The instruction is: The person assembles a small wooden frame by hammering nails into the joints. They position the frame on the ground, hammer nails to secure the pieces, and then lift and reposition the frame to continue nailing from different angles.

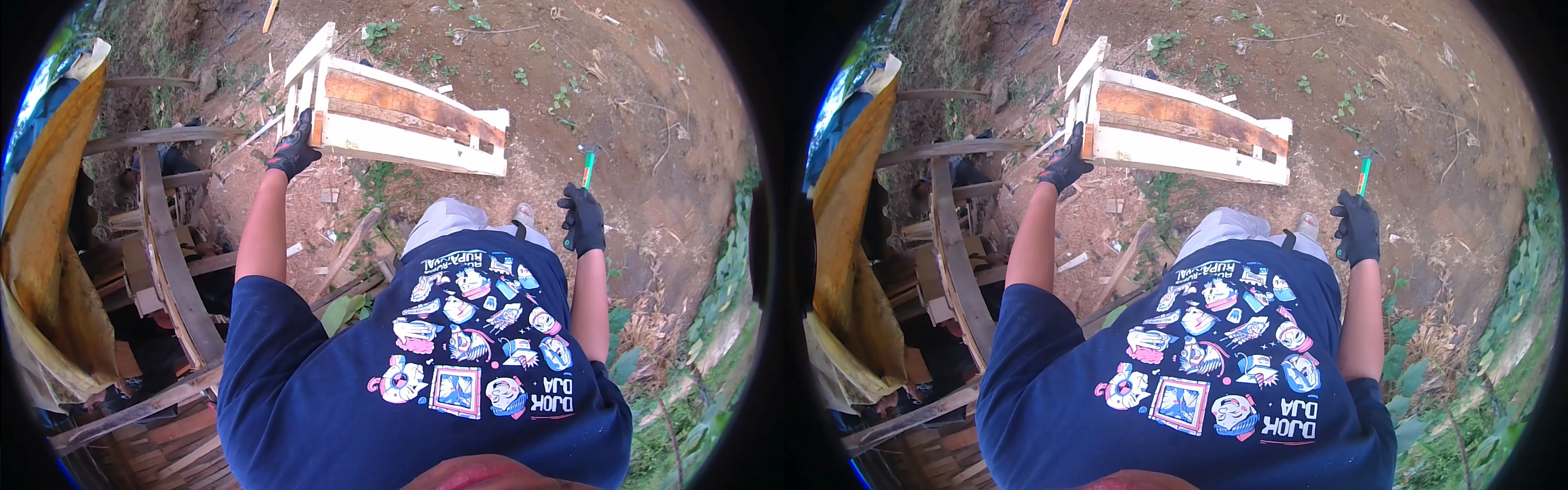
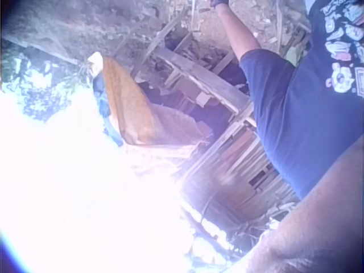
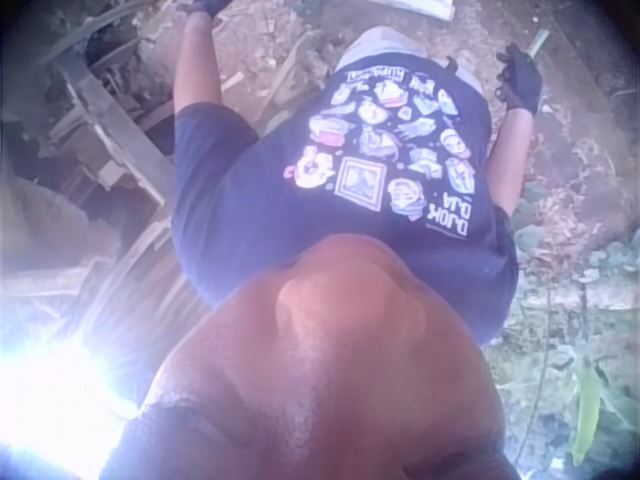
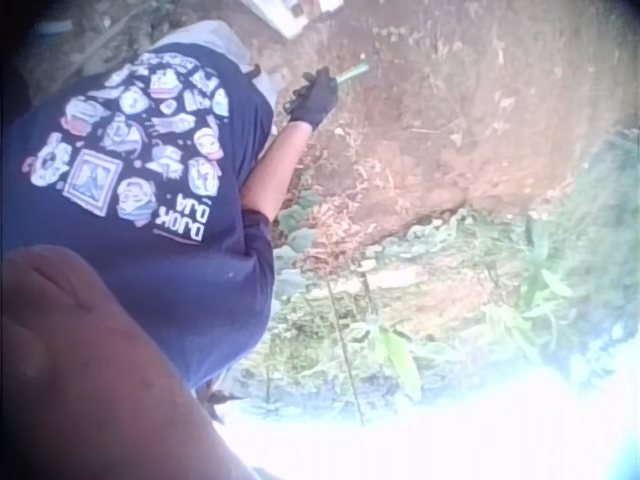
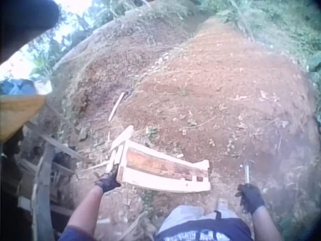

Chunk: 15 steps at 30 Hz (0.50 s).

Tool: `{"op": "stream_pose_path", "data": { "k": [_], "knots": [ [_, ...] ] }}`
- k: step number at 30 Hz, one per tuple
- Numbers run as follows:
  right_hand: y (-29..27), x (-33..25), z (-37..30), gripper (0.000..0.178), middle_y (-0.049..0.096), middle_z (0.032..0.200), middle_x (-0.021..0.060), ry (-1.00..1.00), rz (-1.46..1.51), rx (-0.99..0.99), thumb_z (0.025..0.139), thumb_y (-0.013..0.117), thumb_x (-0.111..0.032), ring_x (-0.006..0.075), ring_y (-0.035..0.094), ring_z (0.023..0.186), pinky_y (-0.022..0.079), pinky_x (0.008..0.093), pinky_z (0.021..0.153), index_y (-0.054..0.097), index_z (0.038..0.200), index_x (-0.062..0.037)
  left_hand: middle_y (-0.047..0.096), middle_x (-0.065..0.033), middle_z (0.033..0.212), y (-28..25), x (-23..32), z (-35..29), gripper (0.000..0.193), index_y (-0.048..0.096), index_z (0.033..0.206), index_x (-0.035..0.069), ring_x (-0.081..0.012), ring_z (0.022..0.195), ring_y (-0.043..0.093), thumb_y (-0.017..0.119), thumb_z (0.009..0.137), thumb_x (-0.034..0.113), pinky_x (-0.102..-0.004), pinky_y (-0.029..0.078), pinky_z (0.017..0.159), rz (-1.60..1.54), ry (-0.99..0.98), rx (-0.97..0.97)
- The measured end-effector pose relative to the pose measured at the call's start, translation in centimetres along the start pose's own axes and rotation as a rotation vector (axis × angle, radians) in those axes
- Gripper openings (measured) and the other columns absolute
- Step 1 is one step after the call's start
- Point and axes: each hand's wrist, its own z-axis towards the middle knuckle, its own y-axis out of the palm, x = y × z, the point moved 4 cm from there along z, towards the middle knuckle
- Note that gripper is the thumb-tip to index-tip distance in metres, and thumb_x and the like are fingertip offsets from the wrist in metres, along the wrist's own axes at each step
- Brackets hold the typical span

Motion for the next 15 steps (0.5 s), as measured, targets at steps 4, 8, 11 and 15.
{"op": "stream_pose_path", "data": {
  "k": [4,8,11,15],
  "knots": [
    [0.0,0.1,-0.2,0.033,0.07,0.08,0.0047,0.008,0.018,0.006,0.097,0.075,-0.035,0.0096,0.049,0.049,0.042,0.0299,0.046,0.066,0.11,-0.0058,0.034,-0.0226,0.17,1.1,-2.0,0.3,0.116,0.011,0.171,0.01,-0.0402,0.149,0.046,0.084,0.083,0.028,-0.0433,0.042,0.119,-0.022,0.048,0.103],
    [-1.0,0.9,0.1,0.032,0.069,0.079,0.0046,0.018,0.027,0.04,0.097,0.075,-0.035,0.0097,0.048,0.049,0.042,0.03,0.046,0.065,0.108,-0.0065,0.034,-0.0212,0.17,1.2,0.1,0.2,0.109,0.016,0.17,0.007,-0.0379,0.153,0.041,0.08,0.089,0.041,-0.0421,0.037,0.123,-0.074,-0.028,0.133],
    [-1.5,1.3,0.5,0.029,0.071,0.077,0.0042,0.027,0.03,0.053,0.097,0.076,-0.037,0.0099,0.049,0.048,0.041,0.0297,0.046,0.067,0.104,-0.0107,0.034,-0.0214,0.17,2.3,-0.7,0.7,0.101,0.019,0.169,0.005,-0.0373,0.156,0.037,0.073,0.094,0.045,-0.0419,0.033,0.126,-0.146,-0.057,0.219],
    [-1.6,1.2,0.7,0.028,0.071,0.078,0.0042,0.015,0.035,0.06,0.097,0.076,-0.037,0.0099,0.048,0.048,0.041,0.0299,0.045,0.066,0.103,-0.0111,0.036,-0.0217,0.169,4.1,-1.4,1.1,0.092,0.021,0.169,0.006,-0.0393,0.153,0.04,0.069,0.097,0.038,-0.0439,0.036,0.123,-0.194,-0.03,0.377]
  ]
}}
